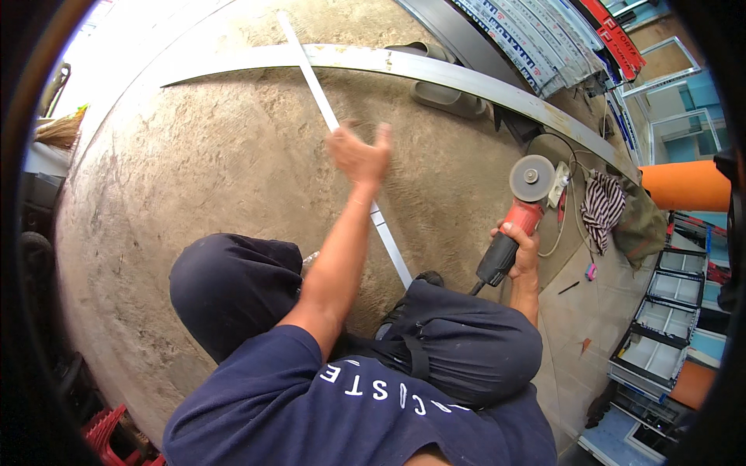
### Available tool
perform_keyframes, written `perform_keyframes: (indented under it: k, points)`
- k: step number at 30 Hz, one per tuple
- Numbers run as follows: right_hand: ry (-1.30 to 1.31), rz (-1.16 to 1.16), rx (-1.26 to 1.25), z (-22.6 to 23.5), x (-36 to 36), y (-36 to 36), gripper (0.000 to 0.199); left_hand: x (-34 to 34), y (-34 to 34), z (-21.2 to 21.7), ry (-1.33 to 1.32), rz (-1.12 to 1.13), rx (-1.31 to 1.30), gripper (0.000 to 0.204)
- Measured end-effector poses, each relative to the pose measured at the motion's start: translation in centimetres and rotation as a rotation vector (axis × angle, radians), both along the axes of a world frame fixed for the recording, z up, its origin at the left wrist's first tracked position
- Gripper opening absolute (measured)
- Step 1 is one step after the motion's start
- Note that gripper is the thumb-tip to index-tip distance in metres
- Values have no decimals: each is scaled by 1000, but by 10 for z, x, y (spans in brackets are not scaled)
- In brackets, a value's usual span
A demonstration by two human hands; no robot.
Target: The person cuts aluminum profiles to length using a miter saw, then smooths the cut edges with an angle grinder. The person places the finished piece into a larger aluminum frame on the floor.
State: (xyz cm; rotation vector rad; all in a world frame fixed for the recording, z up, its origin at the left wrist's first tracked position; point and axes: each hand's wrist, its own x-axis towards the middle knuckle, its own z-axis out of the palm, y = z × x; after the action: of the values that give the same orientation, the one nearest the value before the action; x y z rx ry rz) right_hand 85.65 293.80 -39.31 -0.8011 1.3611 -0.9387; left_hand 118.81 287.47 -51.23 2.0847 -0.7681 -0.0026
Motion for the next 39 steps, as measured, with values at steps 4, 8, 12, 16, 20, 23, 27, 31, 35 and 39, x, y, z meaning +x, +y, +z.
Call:
perform_keyframes:
  k: [4, 8, 12, 16, 20, 23, 27, 31, 35, 39]
  points:
    - [64, 156, 58, 12, 3, 3, 36, 65, 7, -43, 1028, -151, 26, 74]
    - [37, 264, 113, 19, 10, 5, 37, 52, 18, -52, 1492, -334, -311, 59]
    - [31, 317, 137, 28, 18, 3, 38, 42, 12, -38, 1521, -334, -342, 50]
    - [121, 465, 221, 42, 27, 2, 38, 28, -4, -23, 1412, -248, -295, 35]
    - [197, 533, 216, 44, 39, 14, 39, 18, -11, -11, 1331, -177, -248, 32]
    - [249, 574, 202, 31, 47, 25, 42, 16, -10, -2, 1294, -188, -243, 33]
    - [341, 643, 134, 15, 52, 33, 44, 16, -10, 16, 1257, -215, -237, 31]
    - [388, 677, 103, 9, 56, 37, 59, 11, -11, 34, 1207, -200, -241, 30]
    - [398, 709, 52, 9, 61, 35, 51, 11, -11, 48, 1157, -188, -196, 30]
    - [409, 703, 30, 10, 64, 35, 48, 12, -10, 52, 1131, -195, -192, 30]
